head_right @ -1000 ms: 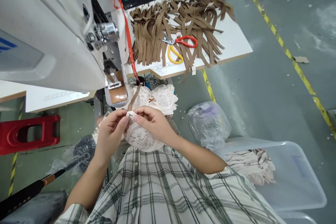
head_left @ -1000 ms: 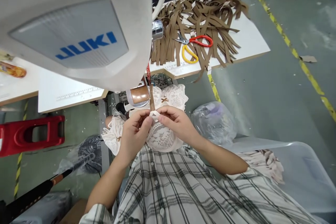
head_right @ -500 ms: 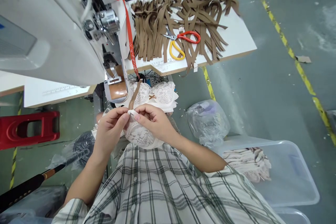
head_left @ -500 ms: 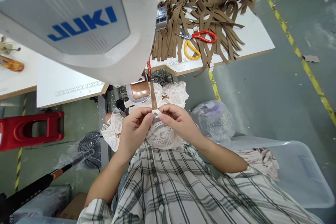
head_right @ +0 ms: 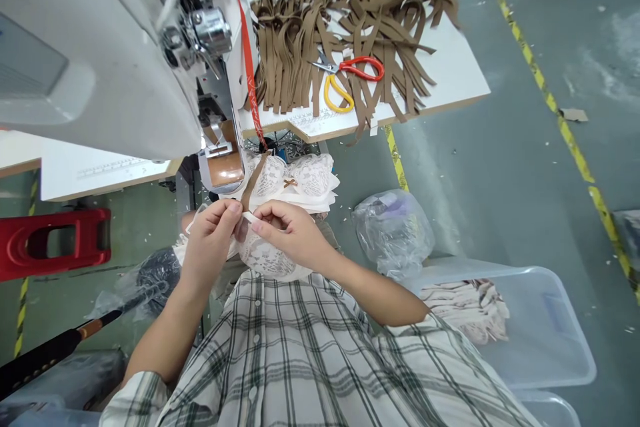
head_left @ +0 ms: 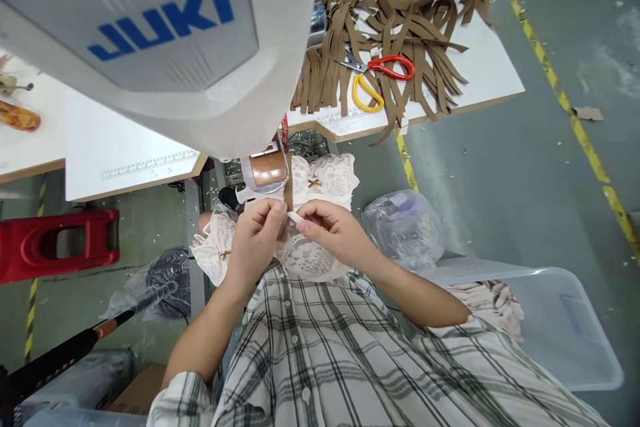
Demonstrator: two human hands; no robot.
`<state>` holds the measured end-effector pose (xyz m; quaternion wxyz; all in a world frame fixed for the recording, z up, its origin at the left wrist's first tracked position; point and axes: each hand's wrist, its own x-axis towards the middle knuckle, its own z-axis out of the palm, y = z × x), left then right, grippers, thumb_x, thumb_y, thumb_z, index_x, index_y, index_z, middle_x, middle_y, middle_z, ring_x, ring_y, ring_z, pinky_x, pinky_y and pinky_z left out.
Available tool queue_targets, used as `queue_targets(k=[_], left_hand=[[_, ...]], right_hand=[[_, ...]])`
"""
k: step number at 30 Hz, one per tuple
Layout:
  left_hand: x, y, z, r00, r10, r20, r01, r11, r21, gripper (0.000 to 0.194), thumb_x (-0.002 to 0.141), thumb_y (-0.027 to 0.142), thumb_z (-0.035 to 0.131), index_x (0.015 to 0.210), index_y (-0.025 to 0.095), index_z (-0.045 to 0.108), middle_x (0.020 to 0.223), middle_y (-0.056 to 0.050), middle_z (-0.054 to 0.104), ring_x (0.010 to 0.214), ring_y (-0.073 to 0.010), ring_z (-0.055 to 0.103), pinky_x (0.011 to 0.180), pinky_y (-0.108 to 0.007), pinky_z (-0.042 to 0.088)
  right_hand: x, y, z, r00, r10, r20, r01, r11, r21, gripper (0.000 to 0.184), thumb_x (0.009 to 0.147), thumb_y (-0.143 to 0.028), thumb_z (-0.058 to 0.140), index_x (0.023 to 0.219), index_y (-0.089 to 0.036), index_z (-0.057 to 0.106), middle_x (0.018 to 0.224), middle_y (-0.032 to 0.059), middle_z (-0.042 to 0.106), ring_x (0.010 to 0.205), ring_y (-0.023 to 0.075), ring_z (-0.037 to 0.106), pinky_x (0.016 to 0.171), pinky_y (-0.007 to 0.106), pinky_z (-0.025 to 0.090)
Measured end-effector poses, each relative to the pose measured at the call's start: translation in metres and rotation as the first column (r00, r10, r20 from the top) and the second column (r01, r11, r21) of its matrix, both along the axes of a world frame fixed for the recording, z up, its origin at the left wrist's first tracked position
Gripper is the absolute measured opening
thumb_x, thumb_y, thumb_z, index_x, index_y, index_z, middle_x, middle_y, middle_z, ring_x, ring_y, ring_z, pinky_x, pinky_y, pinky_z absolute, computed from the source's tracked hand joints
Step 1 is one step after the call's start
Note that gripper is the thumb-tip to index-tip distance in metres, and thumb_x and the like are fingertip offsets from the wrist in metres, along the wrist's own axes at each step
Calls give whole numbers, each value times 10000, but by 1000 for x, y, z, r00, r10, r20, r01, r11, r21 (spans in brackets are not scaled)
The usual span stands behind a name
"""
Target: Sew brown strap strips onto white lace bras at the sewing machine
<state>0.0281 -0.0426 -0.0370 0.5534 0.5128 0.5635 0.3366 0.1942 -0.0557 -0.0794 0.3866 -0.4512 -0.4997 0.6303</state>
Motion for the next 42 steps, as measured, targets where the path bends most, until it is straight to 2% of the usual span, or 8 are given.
queue_targets(k=[10,16,21,25,30,36,39,42], left_hand=[[-4,-1,-6,999,-10,31,10,1000,-12,371,974,388,536,660,191,544,518,32,527,474,-92,458,482,-221,387],[4,-3,5,997,-65,-49,67,997,39,357,945,365,562,632,192,557,488,41,500,430,-84,421,441,-217,362],[-10,-2,7,988,-151,34,153,986,-69,477,983,491,444,657,177,596,548,12,477,491,-105,426,454,-234,355],[-31,0,6,960,-279,-17,278,960,-32,398,928,463,587,664,165,594,589,13,506,543,-99,433,498,-221,354],[-35,8,10,985,11,-173,33,968,250,193,944,346,597,1024,195,689,700,6,628,580,-107,529,529,-208,409],[-38,24,11,891,122,-437,96,891,443,216,975,264,549,1084,237,734,1010,-32,766,819,-149,686,709,-232,494],[-41,27,10,790,190,-582,164,850,500,266,988,236,505,1124,224,733,1029,-64,754,934,-200,677,816,-296,494],[-31,23,6,609,418,-674,247,708,662,270,953,190,529,1115,202,745,1108,-133,699,1049,-269,610,944,-411,434]], right_hand=[[1,1,-3,999,18,-49,-20,999,-37,274,879,-496,663,900,-223,637,776,0,584,655,123,493,580,252,417],[3,15,-4,960,229,-162,-225,974,41,390,919,-569,575,1090,-232,668,913,36,642,859,180,608,796,344,530],[8,18,14,989,-31,142,-14,953,304,196,922,-407,633,900,-265,766,954,50,692,958,214,630,878,390,510],[6,36,28,994,-103,42,89,964,251,151,888,-381,669,943,-258,737,845,22,672,777,176,614,698,330,500],[-12,82,29,987,-155,-50,161,975,151,193,862,-387,666,939,-219,609,684,-37,540,599,116,494,562,264,415],[-24,120,20,965,-211,156,138,915,380,138,868,-314,614,788,-202,604,815,24,588,775,165,544,735,319,471],[-26,133,18,966,-199,163,107,887,448,122,851,-301,622,790,-197,612,960,60,596,857,183,546,782,337,491],[-28,142,18,967,-193,167,89,868,488,163,835,-319,641,749,-195,580,1085,69,571,943,193,534,828,337,494]])
